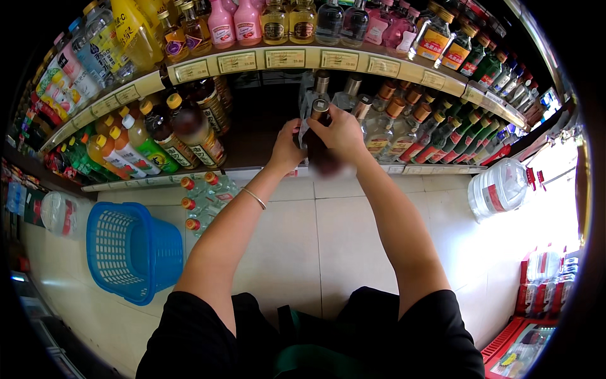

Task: The person wipes the labels of various bottles on a store shelf using a dark cloth. They handle each bottle individually, wiping the front and sides before placing it back on the shelf. The task involves cleaning glass bottles containing liquids, likely alcoholic beverages, in a retail setting.

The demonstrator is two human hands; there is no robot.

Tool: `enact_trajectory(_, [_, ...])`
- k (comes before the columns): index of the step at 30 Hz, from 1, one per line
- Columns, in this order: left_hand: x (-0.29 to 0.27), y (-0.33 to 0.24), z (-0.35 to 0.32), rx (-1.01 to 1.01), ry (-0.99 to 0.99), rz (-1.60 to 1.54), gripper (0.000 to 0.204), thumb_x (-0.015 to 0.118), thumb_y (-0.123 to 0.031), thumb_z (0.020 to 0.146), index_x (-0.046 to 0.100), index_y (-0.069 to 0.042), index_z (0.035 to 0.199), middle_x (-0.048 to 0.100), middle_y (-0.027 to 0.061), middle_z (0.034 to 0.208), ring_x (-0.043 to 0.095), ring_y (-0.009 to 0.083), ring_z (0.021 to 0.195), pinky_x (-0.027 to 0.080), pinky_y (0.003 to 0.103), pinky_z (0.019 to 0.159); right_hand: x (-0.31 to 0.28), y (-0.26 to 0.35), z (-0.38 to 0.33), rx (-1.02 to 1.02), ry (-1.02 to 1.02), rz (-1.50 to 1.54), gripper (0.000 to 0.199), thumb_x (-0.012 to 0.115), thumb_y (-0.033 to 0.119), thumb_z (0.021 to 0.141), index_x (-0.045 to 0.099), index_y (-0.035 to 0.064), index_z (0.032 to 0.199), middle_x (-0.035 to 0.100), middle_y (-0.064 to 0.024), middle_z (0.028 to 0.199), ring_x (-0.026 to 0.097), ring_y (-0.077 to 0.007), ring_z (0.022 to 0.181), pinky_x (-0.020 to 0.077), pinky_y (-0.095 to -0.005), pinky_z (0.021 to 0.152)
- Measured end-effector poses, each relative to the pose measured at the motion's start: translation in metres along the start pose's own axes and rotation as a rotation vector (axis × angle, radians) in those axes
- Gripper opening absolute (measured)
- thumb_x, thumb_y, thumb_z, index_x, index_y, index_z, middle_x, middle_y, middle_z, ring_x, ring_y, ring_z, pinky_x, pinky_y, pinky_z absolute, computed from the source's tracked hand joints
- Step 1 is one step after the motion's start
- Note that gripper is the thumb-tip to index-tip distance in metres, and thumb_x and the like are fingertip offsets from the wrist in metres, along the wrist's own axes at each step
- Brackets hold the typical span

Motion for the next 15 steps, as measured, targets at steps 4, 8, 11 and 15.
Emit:
enact_trajectory(4, [-0.012, -0.024, -0.006, 0.007, 0.088, -0.040, 0.084, 0.089, -0.019, 0.062, 0.046, -0.001, 0.132, 0.060, 0.0143, 0.122, 0.058, 0.0261, 0.114, 0.046, 0.037, 0.099, 0.006, 0.000, -0.004, -0.079, -0.042, 0.082, 0.039, 0.074, 0.041, 0.080, 0.068, 0.0065, 0.097, 0.069, -0.0146, 0.080, 0.067, -0.0281, 0.072, 0.0522, -0.0373, 0.069])
enact_trajectory(8, [-0.031, -0.040, -0.014, 0.027, 0.066, -0.172, 0.084, 0.092, -0.027, 0.063, 0.047, 0.000, 0.128, 0.062, 0.0123, 0.120, 0.061, 0.0212, 0.111, 0.047, 0.035, 0.097, -0.006, 0.026, -0.011, -0.138, -0.027, 0.248, 0.033, 0.075, 0.033, 0.082, 0.068, 0.0039, 0.095, 0.069, -0.0127, 0.079, 0.066, -0.0238, 0.070, 0.0518, -0.0347, 0.068])
enact_trajectory(11, [-0.041, -0.033, -0.013, 0.078, 0.046, -0.194, 0.082, 0.093, -0.030, 0.064, 0.047, 0.000, 0.125, 0.062, 0.0105, 0.119, 0.061, 0.0193, 0.109, 0.048, 0.033, 0.096, -0.014, 0.038, -0.014, -0.109, 0.032, 0.362, 0.039, 0.076, 0.037, 0.082, 0.068, 0.0029, 0.100, 0.069, -0.0146, 0.081, 0.068, -0.0272, 0.075, 0.0527, -0.0359, 0.072])
enact_trajectory(15, [-0.052, -0.049, -0.033, 0.032, 0.098, -0.338, 0.078, 0.092, -0.027, 0.066, 0.046, -0.001, 0.124, 0.061, 0.0082, 0.118, 0.060, 0.0171, 0.107, 0.048, 0.034, 0.095, -0.061, 0.052, -0.030, -0.212, 0.017, 0.327, 0.044, 0.082, 0.035, 0.078, 0.069, 0.0015, 0.104, 0.072, -0.0130, 0.085, 0.069, -0.0193, 0.074, 0.0546, -0.0309, 0.072])
Point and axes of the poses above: each hand's wrist, its own z-axis towards the middle knuckle, its own x-axis out of the palm, y = z × x, the point moved 2 cm from there along z, towards the middle knuckle
